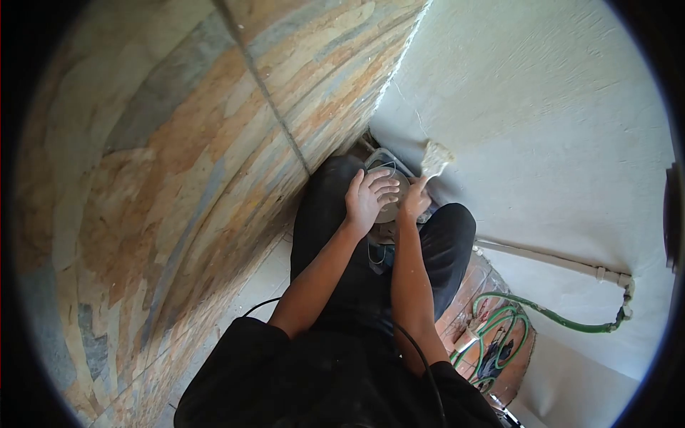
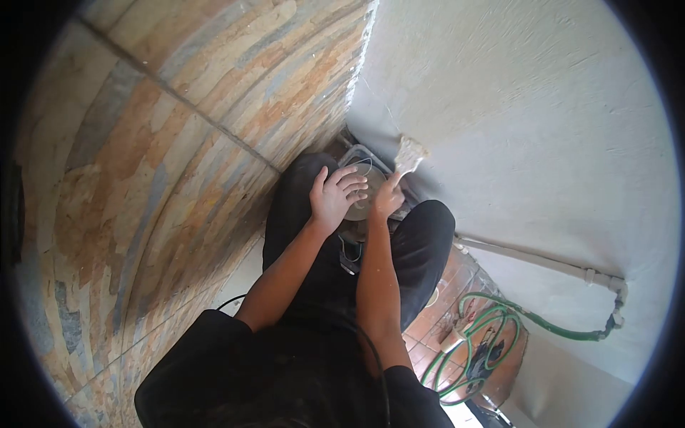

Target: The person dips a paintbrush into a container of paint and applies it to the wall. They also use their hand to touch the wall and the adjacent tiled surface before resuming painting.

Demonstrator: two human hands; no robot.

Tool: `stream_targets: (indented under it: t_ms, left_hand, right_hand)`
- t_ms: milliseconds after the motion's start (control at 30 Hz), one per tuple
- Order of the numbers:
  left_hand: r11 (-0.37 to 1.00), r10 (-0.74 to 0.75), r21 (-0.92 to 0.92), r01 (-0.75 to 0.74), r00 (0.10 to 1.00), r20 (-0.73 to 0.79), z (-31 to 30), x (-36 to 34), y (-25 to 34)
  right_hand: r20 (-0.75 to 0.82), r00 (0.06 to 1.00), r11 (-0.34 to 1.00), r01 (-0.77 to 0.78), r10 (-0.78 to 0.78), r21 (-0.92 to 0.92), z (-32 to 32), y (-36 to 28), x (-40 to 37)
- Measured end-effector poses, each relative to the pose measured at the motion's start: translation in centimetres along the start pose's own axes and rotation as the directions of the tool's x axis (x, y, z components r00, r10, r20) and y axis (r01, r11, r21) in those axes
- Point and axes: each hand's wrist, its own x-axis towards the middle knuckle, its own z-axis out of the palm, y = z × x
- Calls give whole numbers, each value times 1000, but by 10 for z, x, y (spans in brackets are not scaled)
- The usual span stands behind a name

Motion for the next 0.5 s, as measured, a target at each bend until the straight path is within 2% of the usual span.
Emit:
stream_targets:
  t_ms: [33, 67, 100, 133, 167, 200, 233, 267, 300, 333, 400, 467, 500]
  left_hand:
    - [1000, 10, -4, -10, 999, -37, 4, -1, 1]
    - [1000, 25, -10, -26, 997, -73, 7, -1, 3]
    - [999, 38, -15, -39, 997, -69, -2, 1, -2]
    - [993, 45, -112, -39, 997, 56, -21, 8, -11]
    - [978, 67, -205, -29, 981, 181, -32, 14, -13]
    - [976, 85, -212, -46, 980, 180, -29, 16, -8]
    - [991, 62, -130, -38, 981, 184, -23, 10, -3]
    - [999, 28, -44, -21, 982, 184, -17, 1, 0]
    - [997, 28, -73, -19, 992, 123, -6, -1, 2]
    - [997, 33, -72, -24, 992, 125, -7, 1, 2]
    - [992, 26, -124, 0, 977, 214, -14, 4, 1]
    - [992, 22, -130, 3, 982, 190, -13, -1, -1]
    - [993, 19, -121, 4, 981, 194, -11, 0, 3]
  right_hand:
    - [75, 941, 942, -334, 330, 38, 0, -3, -5]
    - [162, 772, 777, -628, 615, 43, 0, -7, -7]
    - [244, 779, 800, -599, 577, 20, 9, 29, 3]
    - [251, 784, 807, -591, 568, 17, 8, 20, 6]
    - [325, 790, 816, -572, 520, 84, 6, -3, 8]
    - [396, 790, 818, -557, 468, 145, 2, -32, 7]
    - [392, 786, 812, -565, 478, 143, 2, -76, 3]
    - [498, 756, 748, -603, 425, 277, 0, -96, 7]
    - [504, 758, 757, -594, 414, 273, -4, -123, 1]
    - [511, 761, 766, -583, 399, 270, -7, -155, -5]
    - [525, 809, 758, -510, 263, 407, -20, -206, -20]
    - [481, 867, 801, -376, 128, 465, -29, -249, -29]
    - [415, 910, 816, -229, -15, 531, -37, -268, -31]
